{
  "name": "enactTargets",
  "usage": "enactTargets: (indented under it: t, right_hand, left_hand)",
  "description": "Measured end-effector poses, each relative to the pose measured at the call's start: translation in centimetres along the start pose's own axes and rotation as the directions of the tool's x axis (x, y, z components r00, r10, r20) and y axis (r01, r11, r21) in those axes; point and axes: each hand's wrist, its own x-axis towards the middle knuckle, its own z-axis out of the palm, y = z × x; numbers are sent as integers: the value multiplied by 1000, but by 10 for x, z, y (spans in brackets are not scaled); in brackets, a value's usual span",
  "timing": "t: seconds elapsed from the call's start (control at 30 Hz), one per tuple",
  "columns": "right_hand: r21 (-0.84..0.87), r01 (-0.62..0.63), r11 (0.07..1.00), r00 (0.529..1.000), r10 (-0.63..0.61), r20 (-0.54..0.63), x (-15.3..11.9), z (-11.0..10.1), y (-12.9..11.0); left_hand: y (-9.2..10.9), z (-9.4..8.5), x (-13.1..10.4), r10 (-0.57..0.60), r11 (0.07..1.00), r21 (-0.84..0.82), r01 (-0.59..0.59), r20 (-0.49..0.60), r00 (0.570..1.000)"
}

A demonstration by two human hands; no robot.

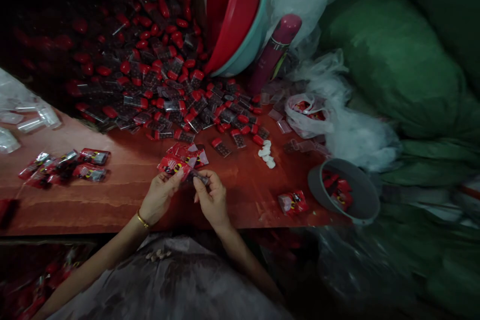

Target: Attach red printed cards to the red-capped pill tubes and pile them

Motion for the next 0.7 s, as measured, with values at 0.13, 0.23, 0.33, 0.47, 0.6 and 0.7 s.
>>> enactTargets:
  t: [0.13,0.23,0.33,0.47,0.6,0.7]
  right_hand:
    - [-3,-1,1000,1000,0,-20,1,9,-1]
    - [19,-15,1000,1000,15,19,4,11,0]
    - [44,-6,999,987,-1,158,8,5,1]
    - [18,20,1000,981,-23,192,12,6,4]
    - [-109,60,992,986,-43,158,21,16,6]
    - [-487,244,838,969,-226,97,41,6,8]
  left_hand:
    - [-3,3,1,4,1000,-13,-4,19,1000]
    - [-2,0,3,-7,1000,-15,8,52,999]
    - [4,-6,4,11,999,-48,-10,26,1000]
    - [5,-9,1,-24,997,-77,28,57,998]
    - [3,-12,-1,-65,995,-78,69,47,997]
    - [19,-30,6,-41,988,-150,34,-43,998]
